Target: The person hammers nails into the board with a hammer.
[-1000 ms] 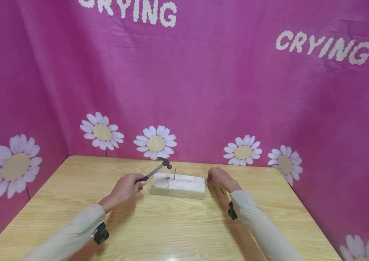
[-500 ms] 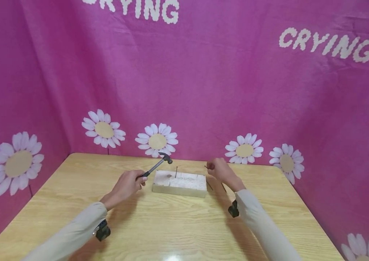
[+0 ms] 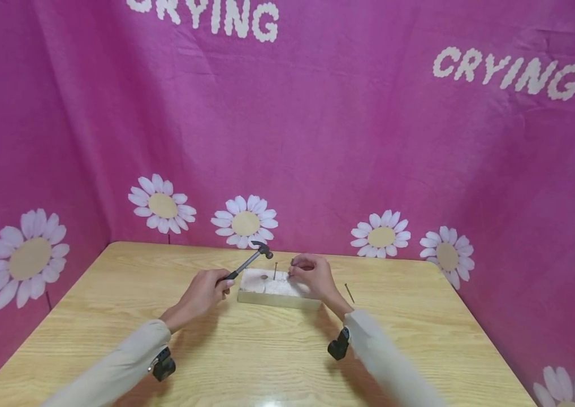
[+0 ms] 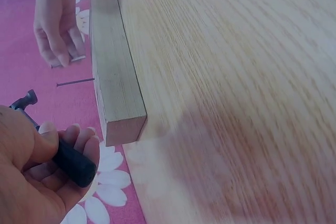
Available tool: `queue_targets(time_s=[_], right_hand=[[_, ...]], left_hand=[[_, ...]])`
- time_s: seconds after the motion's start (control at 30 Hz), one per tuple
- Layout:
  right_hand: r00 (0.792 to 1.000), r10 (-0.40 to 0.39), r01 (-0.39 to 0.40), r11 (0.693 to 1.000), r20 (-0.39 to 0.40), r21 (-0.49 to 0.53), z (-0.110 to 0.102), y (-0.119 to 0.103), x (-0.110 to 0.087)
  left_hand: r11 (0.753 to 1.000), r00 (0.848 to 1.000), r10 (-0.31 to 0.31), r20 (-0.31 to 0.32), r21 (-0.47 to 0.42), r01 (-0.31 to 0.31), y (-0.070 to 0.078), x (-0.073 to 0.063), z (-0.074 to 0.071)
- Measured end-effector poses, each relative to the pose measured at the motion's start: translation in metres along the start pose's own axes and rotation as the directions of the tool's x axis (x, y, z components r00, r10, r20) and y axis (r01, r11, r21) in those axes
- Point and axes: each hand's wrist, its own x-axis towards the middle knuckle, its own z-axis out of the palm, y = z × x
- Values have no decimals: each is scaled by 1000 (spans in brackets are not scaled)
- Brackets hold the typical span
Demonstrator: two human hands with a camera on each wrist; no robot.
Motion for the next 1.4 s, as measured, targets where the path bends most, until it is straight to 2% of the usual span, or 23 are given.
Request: queue_targets(time_s=[0.2,0.3,0.43,0.7,0.9,1.03,1.23,1.4], right_hand=[[998,-56,55,998,41,24,12,3,-1],[997,-66,65,997,37,34,14,4,-3],[996,-87,87,996,18,-15,18,8,-4],[984,-172,173,985,37,-27,24,16,-4],[991,-126,127,992,37,-21,21,22,2],[993,-103,103,995,51,7,17,21,0],[997,-74,73,997,10,26,17,23,-4],[997,-71,70,996,13,47,18,26,0]], left_hand=[[1000,1000,23,-19,-6,-23,0,2,4],[1000,999,29,-26,-3,-29,1,2,6],[1000,999,20,-40,19,-20,3,5,8],[999,998,-1,-70,43,4,13,23,9],[999,997,-11,-82,31,14,20,28,10],[1000,998,-13,-66,27,15,20,27,13],[1000,999,-10,-45,13,10,20,27,14],[1000,1000,-2,-30,6,2,20,27,12]])
